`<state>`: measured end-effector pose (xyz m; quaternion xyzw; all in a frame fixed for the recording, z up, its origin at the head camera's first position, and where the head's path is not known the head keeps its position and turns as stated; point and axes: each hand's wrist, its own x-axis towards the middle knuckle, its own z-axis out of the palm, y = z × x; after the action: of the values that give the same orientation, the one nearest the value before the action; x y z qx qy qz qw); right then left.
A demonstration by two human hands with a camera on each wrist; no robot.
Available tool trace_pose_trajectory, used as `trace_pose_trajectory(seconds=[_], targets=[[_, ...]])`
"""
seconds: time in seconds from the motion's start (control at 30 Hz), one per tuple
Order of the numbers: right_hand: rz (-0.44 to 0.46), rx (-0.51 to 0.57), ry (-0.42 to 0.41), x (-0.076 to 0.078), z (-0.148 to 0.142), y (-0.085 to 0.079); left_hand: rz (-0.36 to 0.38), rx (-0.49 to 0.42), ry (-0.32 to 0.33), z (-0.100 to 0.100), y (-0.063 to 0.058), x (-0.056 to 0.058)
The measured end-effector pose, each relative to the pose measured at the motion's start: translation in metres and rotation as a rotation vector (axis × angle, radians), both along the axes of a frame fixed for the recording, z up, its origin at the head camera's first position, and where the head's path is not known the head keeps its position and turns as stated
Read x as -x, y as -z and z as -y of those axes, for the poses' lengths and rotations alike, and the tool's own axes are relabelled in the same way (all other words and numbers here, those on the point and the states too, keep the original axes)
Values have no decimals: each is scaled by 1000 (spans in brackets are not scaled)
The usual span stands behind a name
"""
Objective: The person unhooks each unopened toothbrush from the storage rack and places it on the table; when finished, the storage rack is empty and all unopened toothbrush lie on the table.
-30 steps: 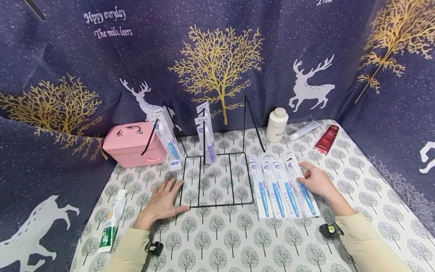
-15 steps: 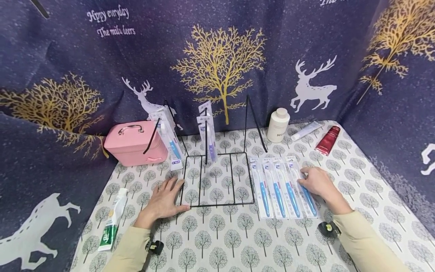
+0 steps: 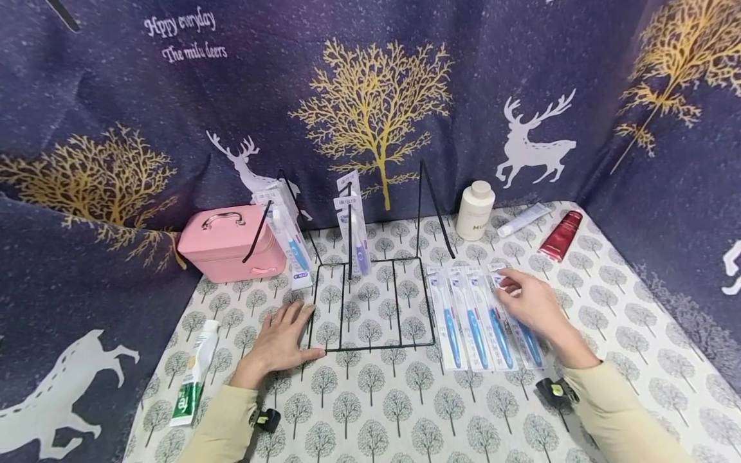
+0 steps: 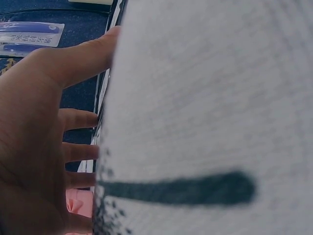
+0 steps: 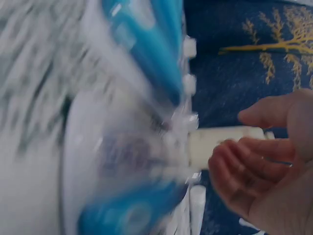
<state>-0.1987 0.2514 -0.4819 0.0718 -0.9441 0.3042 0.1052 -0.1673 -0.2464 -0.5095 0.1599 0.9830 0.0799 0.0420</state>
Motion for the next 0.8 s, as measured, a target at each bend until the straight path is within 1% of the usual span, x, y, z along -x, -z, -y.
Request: trace_pose_trajectory(seconds=[0.17, 0.3, 0.37, 0.47, 0.53, 0.6, 0.7, 0.8], targets=[[-91, 196, -124, 5, 22, -10, 2, -5, 2, 0, -1, 0], [-109, 339, -216, 9, 41, -16, -3, -8, 8, -1, -2, 0], [-109, 400, -261, 10, 52, -25, -4, -9, 6, -1, -1, 0], [-128, 487, -332, 7, 71, -41, -4, -9, 4, -1, 0, -1], [-129, 525, -372, 6, 84, -51, -5, -5, 1, 0, 1, 0], [-132, 563, -404, 7, 94, -57, -6, -5, 2, 1, 2, 0], [-127, 596, -431, 12, 107, -60, -8, 1, 4, 1, 2, 0], [-151, 608, -468, 18, 119, -61, -10, 5, 6, 1, 2, 0]])
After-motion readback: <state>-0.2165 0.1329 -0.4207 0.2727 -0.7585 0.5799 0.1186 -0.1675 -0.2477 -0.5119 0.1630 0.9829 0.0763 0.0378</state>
